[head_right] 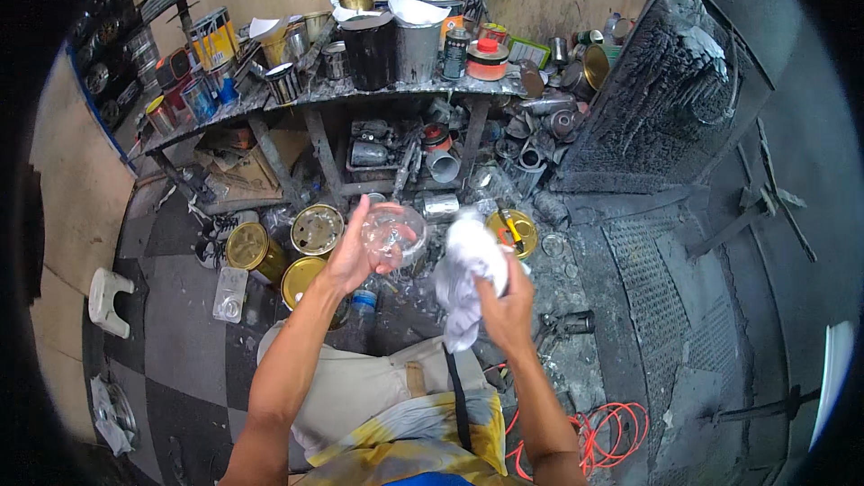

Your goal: Mix automotive paint and prepare a spray gun for use.

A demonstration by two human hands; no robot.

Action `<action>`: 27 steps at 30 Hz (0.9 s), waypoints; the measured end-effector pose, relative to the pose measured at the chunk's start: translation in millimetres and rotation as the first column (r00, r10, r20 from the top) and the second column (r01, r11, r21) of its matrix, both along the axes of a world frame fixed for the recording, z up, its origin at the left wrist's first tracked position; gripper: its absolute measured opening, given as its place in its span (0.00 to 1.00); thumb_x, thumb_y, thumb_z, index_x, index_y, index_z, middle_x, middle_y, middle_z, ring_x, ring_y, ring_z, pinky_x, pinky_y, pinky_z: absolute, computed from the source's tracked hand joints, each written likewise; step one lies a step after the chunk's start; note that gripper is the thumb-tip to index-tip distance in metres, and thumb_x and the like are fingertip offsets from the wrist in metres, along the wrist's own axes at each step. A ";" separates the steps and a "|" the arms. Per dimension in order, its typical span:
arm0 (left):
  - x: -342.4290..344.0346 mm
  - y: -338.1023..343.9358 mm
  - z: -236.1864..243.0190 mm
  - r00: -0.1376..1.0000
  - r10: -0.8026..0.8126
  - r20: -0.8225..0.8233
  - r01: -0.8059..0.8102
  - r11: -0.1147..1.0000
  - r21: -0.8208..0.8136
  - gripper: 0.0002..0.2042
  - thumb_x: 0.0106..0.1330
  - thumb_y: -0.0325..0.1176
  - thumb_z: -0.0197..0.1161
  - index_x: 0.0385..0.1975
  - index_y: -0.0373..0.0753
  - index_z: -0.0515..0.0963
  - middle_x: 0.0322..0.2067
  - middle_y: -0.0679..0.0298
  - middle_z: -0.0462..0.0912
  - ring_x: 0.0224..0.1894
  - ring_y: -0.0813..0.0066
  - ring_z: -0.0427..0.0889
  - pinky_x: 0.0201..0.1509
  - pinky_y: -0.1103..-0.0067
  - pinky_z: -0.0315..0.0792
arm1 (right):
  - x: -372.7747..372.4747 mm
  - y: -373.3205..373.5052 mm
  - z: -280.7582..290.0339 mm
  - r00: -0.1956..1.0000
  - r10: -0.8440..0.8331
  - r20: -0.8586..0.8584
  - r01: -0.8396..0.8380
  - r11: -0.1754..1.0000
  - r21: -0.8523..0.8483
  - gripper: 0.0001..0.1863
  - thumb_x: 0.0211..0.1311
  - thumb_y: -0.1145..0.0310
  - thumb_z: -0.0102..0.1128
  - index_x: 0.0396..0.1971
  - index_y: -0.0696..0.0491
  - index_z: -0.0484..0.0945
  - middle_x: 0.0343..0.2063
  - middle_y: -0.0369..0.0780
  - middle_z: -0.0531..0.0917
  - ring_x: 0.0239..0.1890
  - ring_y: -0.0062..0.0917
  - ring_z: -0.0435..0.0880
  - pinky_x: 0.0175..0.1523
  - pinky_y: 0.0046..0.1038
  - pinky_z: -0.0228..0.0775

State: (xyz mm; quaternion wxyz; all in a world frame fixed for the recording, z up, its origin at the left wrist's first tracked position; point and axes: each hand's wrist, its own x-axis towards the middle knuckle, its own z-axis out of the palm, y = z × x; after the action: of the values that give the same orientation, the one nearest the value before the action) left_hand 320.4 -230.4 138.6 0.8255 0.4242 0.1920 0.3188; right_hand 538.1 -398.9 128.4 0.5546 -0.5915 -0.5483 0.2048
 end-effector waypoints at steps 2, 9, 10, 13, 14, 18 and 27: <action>-2.9 -4.0 0.9 0.992 -0.020 -0.127 0.023 0.999 0.024 0.33 0.76 0.70 0.37 0.57 0.46 0.73 0.41 0.55 0.83 0.25 0.75 0.77 0.21 0.82 0.62 | -20.1 -3.6 22.8 0.921 -0.104 -0.376 0.097 0.995 -0.039 0.26 0.61 0.72 0.67 0.59 0.61 0.75 0.49 0.48 0.79 0.51 0.37 0.82 0.56 0.32 0.75; 4.2 -23.3 -18.8 0.884 -0.205 -0.421 0.192 0.979 -0.073 0.35 0.73 0.70 0.46 0.55 0.40 0.74 0.20 0.67 0.76 0.12 0.81 0.71 0.11 0.84 0.59 | -37.2 25.3 -4.3 0.614 0.297 0.731 -0.226 0.954 -0.198 0.37 0.51 0.52 0.78 0.55 0.62 0.76 0.53 0.48 0.80 0.44 0.47 0.87 0.47 0.41 0.81; 2.9 -22.6 -16.0 0.878 -0.239 -0.415 0.227 0.971 -0.080 0.32 0.73 0.68 0.50 0.53 0.42 0.74 0.20 0.68 0.75 0.13 0.81 0.70 0.12 0.83 0.60 | -34.7 27.7 -9.7 0.589 0.322 0.741 -0.226 0.946 -0.232 0.37 0.49 0.53 0.78 0.55 0.61 0.77 0.53 0.49 0.81 0.44 0.47 0.87 0.47 0.43 0.80; 7.4 -29.5 -6.3 0.848 0.026 -0.530 0.081 0.981 0.178 0.27 0.74 0.62 0.55 0.49 0.41 0.77 0.22 0.68 0.77 0.14 0.84 0.70 0.13 0.81 0.60 | -40.8 39.8 -55.4 0.751 0.342 0.565 -0.265 0.940 -0.216 0.26 0.54 0.64 0.72 0.53 0.58 0.77 0.48 0.51 0.83 0.46 0.50 0.85 0.50 0.46 0.78; 9.3 -27.3 -8.2 0.845 0.015 -0.534 0.094 0.980 0.177 0.27 0.74 0.62 0.55 0.49 0.41 0.77 0.22 0.68 0.77 0.14 0.84 0.70 0.13 0.81 0.60 | -46.5 43.4 -66.9 0.856 0.359 0.372 -0.298 0.931 -0.212 0.24 0.56 0.68 0.68 0.53 0.57 0.77 0.46 0.52 0.84 0.47 0.51 0.85 0.51 0.46 0.77; 4.2 -14.9 -35.9 0.857 0.411 -0.311 -0.064 0.683 0.727 0.15 0.77 0.43 0.59 0.44 0.34 0.81 0.35 0.66 0.83 0.39 0.81 0.75 0.46 0.78 0.71 | -86.8 36.2 -56.1 0.959 0.270 0.085 -0.282 0.942 0.182 0.21 0.63 0.70 0.58 0.56 0.58 0.75 0.40 0.45 0.85 0.40 0.40 0.87 0.44 0.40 0.79; 12.6 -20.0 -21.1 0.751 -0.048 -0.659 0.026 0.999 -0.043 0.25 0.76 0.59 0.53 0.43 0.39 0.80 0.15 0.71 0.73 0.09 0.84 0.64 0.10 0.82 0.50 | -64.0 22.4 -34.4 0.913 0.260 0.315 -0.303 0.948 0.098 0.25 0.63 0.67 0.62 0.59 0.59 0.74 0.36 0.48 0.86 0.32 0.47 0.87 0.42 0.45 0.78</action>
State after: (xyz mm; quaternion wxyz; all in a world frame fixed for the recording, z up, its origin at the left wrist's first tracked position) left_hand 333.0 -250.4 117.4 0.7174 0.5003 0.4671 0.1296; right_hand 474.1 -376.5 94.0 0.4715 -0.4885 -0.7185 0.1509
